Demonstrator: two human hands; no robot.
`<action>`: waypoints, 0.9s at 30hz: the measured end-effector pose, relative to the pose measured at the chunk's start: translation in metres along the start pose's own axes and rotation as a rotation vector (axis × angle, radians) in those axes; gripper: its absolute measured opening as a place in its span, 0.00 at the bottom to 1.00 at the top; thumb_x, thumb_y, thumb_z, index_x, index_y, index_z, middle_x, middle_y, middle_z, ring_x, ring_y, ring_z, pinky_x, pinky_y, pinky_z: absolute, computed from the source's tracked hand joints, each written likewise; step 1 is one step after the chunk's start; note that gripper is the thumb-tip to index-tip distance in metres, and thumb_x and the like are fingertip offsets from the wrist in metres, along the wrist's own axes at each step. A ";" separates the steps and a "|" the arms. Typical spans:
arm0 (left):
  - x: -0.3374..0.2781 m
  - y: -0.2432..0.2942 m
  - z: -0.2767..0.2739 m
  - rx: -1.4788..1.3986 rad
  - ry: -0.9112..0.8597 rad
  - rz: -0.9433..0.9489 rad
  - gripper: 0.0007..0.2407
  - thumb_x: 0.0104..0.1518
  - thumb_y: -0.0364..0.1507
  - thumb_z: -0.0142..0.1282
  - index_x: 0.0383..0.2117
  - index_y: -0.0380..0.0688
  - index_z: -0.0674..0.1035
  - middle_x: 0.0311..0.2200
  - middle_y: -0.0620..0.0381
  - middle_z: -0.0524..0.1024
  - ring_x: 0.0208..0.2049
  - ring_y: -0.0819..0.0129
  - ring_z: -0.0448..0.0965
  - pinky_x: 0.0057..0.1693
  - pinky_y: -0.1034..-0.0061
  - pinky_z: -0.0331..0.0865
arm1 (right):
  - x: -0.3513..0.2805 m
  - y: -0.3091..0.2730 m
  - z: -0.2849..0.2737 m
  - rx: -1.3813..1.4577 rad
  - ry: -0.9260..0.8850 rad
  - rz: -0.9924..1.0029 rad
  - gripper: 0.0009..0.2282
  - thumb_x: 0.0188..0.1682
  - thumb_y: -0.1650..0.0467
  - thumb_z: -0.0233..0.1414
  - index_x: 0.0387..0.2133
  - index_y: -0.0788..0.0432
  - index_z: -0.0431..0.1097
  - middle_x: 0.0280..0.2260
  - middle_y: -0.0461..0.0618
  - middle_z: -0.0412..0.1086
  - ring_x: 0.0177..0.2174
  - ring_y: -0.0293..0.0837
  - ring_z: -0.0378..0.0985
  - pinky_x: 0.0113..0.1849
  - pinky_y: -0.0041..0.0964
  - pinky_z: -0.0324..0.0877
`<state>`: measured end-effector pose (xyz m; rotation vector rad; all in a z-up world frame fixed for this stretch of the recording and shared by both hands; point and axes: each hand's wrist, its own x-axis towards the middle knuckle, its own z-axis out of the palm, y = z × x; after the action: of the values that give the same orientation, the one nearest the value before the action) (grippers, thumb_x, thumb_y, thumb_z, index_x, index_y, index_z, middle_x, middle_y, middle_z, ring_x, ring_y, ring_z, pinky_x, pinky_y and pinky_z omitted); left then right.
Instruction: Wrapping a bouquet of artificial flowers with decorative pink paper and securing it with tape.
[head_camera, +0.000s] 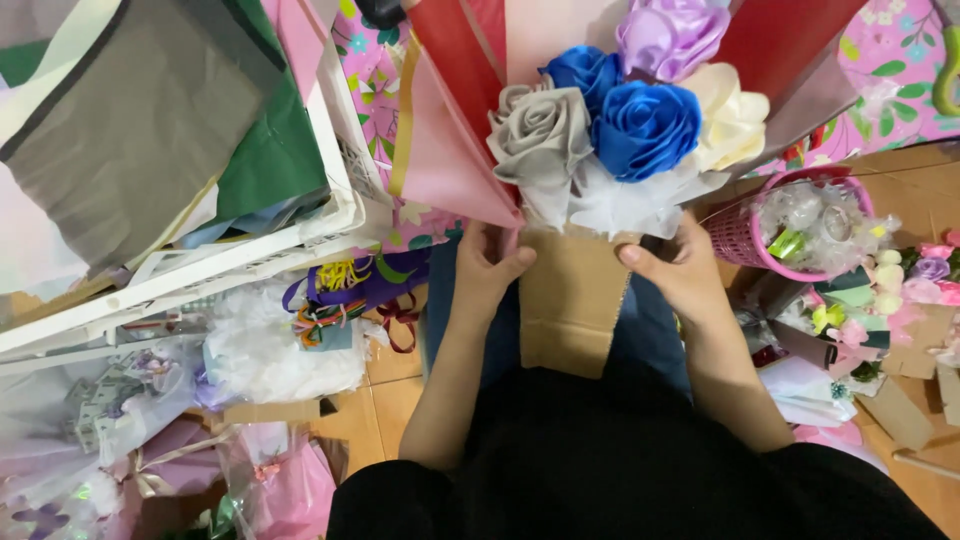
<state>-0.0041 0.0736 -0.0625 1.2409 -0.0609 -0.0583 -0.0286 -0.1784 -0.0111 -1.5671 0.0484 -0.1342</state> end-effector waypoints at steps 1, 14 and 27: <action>-0.004 -0.013 -0.005 0.008 0.061 -0.071 0.36 0.46 0.30 0.76 0.64 0.42 0.69 0.56 0.50 0.74 0.57 0.62 0.74 0.65 0.60 0.65 | -0.004 0.005 0.000 -0.037 -0.037 0.004 0.24 0.37 0.69 0.70 0.47 0.62 0.71 0.42 0.52 0.72 0.47 0.44 0.73 0.49 0.45 0.69; -0.018 -0.043 0.014 -0.074 0.124 -0.176 0.28 0.53 0.31 0.72 0.60 0.36 0.72 0.54 0.47 0.74 0.57 0.61 0.72 0.66 0.54 0.62 | -0.008 0.035 0.006 0.012 -0.103 0.157 0.39 0.31 0.74 0.71 0.59 0.70 0.62 0.52 0.59 0.69 0.51 0.46 0.69 0.52 0.49 0.69; -0.022 -0.145 -0.009 -0.021 0.071 -0.115 0.29 0.53 0.33 0.72 0.59 0.37 0.72 0.54 0.46 0.74 0.57 0.61 0.72 0.65 0.53 0.62 | -0.012 -0.040 0.048 0.057 0.074 0.204 0.18 0.40 0.74 0.70 0.42 0.66 0.72 0.34 0.49 0.75 0.35 0.37 0.76 0.34 0.36 0.76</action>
<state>-0.0265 0.0368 -0.2025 1.2241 0.0721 -0.1145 -0.0376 -0.1296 0.0286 -1.4901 0.2600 -0.0327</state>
